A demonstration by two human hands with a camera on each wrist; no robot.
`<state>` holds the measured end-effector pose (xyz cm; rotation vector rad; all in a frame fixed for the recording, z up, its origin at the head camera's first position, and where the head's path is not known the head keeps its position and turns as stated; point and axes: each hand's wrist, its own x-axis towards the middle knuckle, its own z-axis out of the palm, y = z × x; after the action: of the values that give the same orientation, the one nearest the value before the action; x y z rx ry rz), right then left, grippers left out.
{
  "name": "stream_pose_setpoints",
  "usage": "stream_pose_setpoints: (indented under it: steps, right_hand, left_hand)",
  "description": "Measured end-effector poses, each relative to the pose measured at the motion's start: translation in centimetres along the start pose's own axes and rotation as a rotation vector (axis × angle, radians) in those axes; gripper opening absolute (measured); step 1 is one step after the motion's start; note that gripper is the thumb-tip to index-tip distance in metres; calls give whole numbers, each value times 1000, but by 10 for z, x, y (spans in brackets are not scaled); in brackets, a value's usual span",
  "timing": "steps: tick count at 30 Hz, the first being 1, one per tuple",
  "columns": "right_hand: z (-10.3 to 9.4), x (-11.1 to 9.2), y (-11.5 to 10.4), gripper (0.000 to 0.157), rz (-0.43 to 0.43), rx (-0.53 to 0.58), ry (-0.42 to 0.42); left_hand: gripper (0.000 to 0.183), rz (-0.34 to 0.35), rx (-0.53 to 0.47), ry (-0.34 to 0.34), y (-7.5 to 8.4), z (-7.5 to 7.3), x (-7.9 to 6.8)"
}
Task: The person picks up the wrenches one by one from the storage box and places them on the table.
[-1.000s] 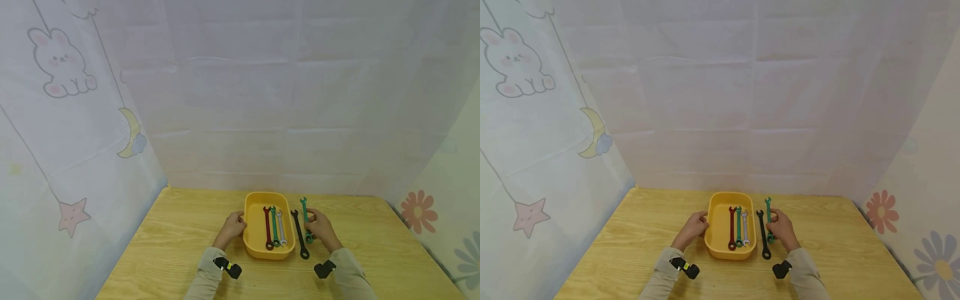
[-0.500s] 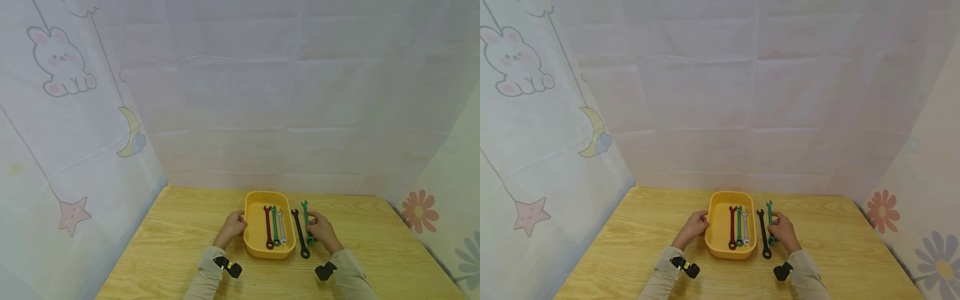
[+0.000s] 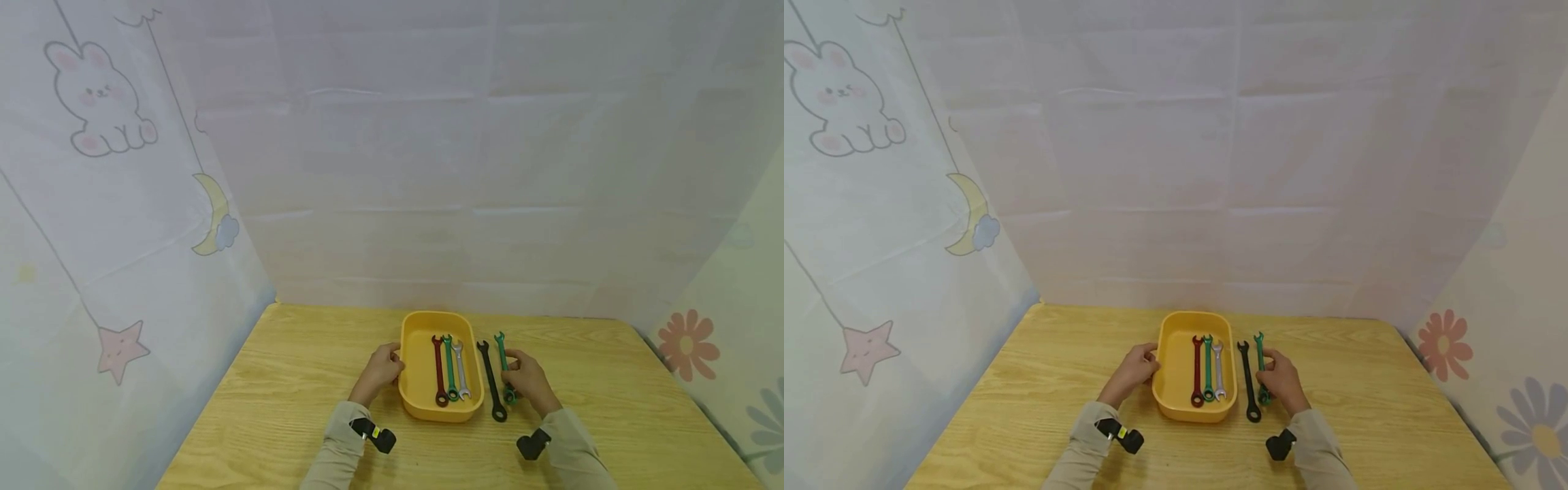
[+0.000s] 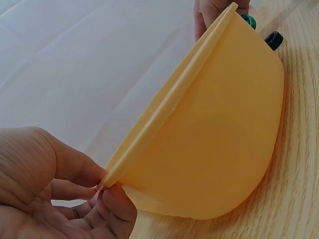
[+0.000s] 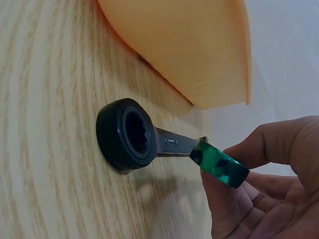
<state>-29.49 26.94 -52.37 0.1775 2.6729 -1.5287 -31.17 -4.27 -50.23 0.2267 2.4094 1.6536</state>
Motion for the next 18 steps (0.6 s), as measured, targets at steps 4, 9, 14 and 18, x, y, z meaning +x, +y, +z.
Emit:
stream_pose_setpoints:
  steps: [4, 9, 14, 18]
  right_hand:
    - [1, 1, 2, 56, 2, -5, 0]
    - [0, -1, -1, 57, -2, -5, -9]
    - [-1, -3, -3, 57, 2, 2, -29]
    - [-1, -2, -2, 57, 10, -7, -35]
  left_hand:
    - [54, -3, 2, 1, 1, 0, 0]
    - [54, 4, -9, 0, 0, 0, 0]
    - [54, 4, -10, -7, -1, 0, 1]
    - [54, 11, 2, -5, -2, 1, 2]
